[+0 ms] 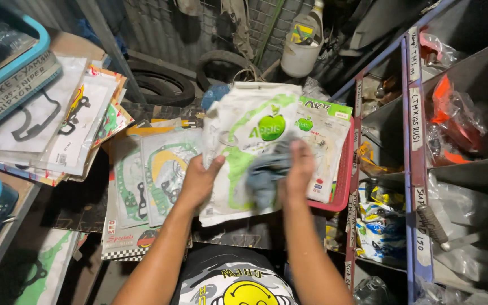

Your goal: Cleaning and inspecting motorcycle gasket kits using a cloth.

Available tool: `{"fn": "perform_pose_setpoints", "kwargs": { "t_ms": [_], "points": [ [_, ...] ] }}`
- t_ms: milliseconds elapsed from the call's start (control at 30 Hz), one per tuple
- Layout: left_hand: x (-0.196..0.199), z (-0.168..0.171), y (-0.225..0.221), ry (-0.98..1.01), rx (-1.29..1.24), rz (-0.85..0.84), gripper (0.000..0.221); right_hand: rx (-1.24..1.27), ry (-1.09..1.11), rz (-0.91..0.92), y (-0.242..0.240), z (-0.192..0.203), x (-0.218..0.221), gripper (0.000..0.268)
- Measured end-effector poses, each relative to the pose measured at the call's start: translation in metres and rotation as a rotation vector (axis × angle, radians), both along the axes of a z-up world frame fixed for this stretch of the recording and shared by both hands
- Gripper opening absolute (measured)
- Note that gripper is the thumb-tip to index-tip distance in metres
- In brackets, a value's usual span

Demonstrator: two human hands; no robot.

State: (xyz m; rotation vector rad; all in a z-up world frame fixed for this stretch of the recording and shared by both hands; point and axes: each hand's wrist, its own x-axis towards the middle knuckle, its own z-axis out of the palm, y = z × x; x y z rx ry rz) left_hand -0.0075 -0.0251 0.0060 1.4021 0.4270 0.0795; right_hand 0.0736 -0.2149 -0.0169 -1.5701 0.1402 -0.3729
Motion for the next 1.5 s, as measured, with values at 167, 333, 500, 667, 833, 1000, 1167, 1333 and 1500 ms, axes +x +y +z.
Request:
{"fn": "perform_pose_setpoints", "kwargs": {
  "t_ms": [167, 333, 500, 667, 833, 1000, 1167, 1333, 1500],
  "points": [
    [0.014, -0.038, -0.015, -0.099, -0.033, 0.008, 0.017, -0.313, -0.287, 0.536, 0.053, 0.039, -0.057, 0.064],
    [0.0, -0.029, -0.027, -0.057, -0.247, -0.016, 0.017, -0.625, -0.515, 0.638, 0.015, 0.022, -0.014, 0.049],
    [0.004, -0.046, -0.049, -0.081, -0.308, -0.015, 0.018, -0.544, -0.542, 0.705, 0.018, 0.033, -0.024, 0.059],
    [-0.005, -0.046, -0.055, -0.057, -0.253, -0.096, 0.018, -0.644, -0.603, 0.75, -0.004, 0.032, -0.008, 0.044],
    [-0.02, -0.029, -0.062, -0.035, -0.259, -0.104, 0.016, -0.484, -0.358, 0.6, -0.02, 0.04, 0.007, 0.056],
    [-0.023, -0.056, -0.038, -0.144, -0.155, -0.124, 0.047, -0.687, -0.585, 0.921, 0.003, 0.036, -0.038, 0.044],
    [-0.028, -0.061, -0.025, -0.208, -0.314, -0.122, 0.082, -0.517, -0.553, 0.893, 0.014, 0.049, -0.044, 0.041],
    [-0.031, -0.049, -0.003, -0.256, -0.705, -0.052, 0.073, -0.305, -0.519, 0.915, 0.044, 0.055, -0.064, 0.042],
    [-0.025, -0.096, 0.021, -0.228, -0.938, -0.042, 0.05, -0.376, -0.614, 0.787, 0.07, 0.057, -0.08, 0.041]
  ]
}}
